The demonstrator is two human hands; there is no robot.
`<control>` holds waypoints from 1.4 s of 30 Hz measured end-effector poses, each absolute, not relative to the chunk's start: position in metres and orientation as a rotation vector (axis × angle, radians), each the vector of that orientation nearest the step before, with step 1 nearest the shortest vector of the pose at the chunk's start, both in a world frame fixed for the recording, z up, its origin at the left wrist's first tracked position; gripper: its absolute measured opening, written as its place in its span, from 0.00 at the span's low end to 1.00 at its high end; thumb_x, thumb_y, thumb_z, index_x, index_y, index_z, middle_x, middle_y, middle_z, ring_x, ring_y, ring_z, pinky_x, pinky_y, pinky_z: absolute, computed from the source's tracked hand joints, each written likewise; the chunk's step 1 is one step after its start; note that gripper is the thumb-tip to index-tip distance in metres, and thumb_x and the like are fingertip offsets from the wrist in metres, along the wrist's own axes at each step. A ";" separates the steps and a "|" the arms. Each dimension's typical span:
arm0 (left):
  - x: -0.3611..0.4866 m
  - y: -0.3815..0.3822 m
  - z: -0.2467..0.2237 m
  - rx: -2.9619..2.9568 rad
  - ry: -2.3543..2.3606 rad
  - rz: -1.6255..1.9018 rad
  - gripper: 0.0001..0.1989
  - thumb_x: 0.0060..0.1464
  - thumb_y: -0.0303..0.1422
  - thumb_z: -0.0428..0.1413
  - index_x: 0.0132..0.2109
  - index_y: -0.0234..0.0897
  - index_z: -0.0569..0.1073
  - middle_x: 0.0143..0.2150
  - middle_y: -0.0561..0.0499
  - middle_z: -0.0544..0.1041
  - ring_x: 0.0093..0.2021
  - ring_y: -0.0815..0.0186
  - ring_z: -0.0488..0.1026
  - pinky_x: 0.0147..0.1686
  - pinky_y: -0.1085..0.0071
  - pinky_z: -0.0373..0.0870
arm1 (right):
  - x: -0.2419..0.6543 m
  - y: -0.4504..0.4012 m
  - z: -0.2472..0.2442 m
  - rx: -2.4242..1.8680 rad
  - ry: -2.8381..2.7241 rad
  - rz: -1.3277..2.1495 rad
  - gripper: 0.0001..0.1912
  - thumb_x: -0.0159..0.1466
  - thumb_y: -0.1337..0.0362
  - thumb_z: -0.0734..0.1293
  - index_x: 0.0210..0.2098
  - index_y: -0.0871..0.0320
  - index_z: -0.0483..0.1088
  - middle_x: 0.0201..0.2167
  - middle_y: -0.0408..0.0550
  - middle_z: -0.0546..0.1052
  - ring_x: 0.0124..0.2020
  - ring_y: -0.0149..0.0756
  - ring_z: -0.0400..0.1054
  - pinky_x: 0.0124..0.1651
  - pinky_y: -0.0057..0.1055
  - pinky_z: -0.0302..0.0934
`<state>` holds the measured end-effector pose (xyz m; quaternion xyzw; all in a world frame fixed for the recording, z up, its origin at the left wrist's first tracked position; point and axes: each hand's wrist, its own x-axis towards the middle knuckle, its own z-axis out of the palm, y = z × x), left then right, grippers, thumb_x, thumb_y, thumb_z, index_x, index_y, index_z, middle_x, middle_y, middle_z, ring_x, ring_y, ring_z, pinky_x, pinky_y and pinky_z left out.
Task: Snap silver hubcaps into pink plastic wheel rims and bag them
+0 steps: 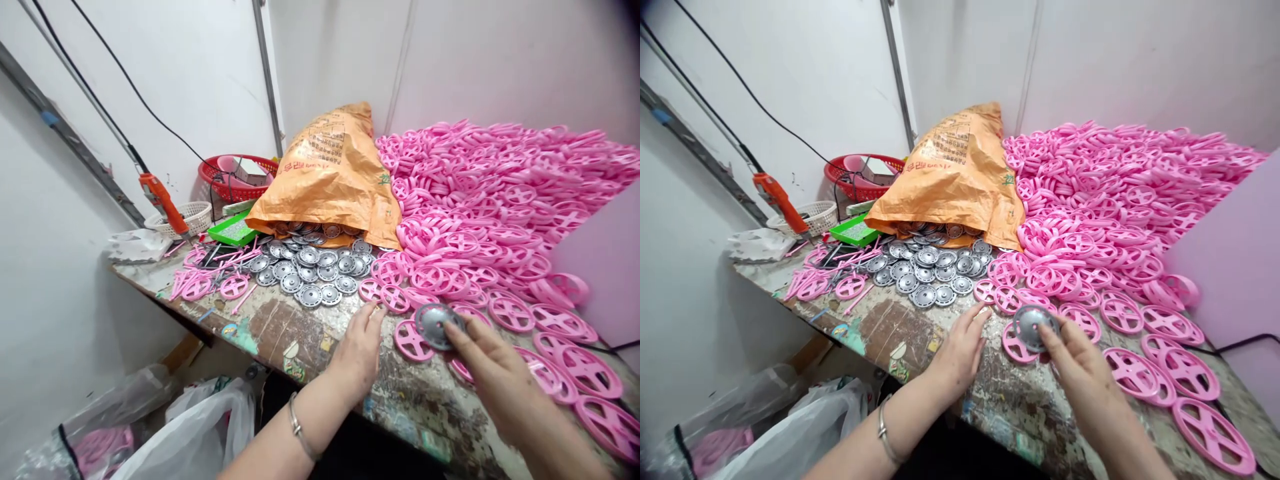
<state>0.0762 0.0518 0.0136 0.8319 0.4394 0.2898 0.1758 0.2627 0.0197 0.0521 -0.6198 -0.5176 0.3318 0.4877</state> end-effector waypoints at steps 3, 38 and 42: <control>0.105 0.087 0.009 2.445 1.190 0.730 0.27 0.52 0.19 0.46 0.60 0.29 0.57 0.65 0.35 0.56 0.66 0.53 0.48 0.61 0.53 0.55 | 0.256 0.004 0.047 -1.553 -1.251 0.954 0.22 0.57 0.49 0.64 0.47 0.52 0.71 0.44 0.48 0.77 0.39 0.42 0.72 0.35 0.32 0.69; 0.045 -0.004 0.040 1.072 0.971 1.174 0.18 0.58 0.40 0.49 0.52 0.38 0.68 0.49 0.47 0.75 0.43 0.62 0.74 0.36 0.69 0.74 | 0.189 0.016 0.037 -1.237 -1.646 0.769 0.20 0.59 0.57 0.64 0.51 0.51 0.70 0.35 0.48 0.71 0.39 0.38 0.66 0.43 0.37 0.64; 0.034 -0.014 0.038 0.928 0.870 1.197 0.15 0.55 0.36 0.53 0.50 0.40 0.72 0.49 0.49 0.75 0.46 0.59 0.73 0.41 0.65 0.74 | 0.185 0.011 0.047 -1.191 -1.693 1.033 0.17 0.59 0.59 0.64 0.47 0.53 0.72 0.37 0.47 0.72 0.41 0.38 0.66 0.44 0.36 0.64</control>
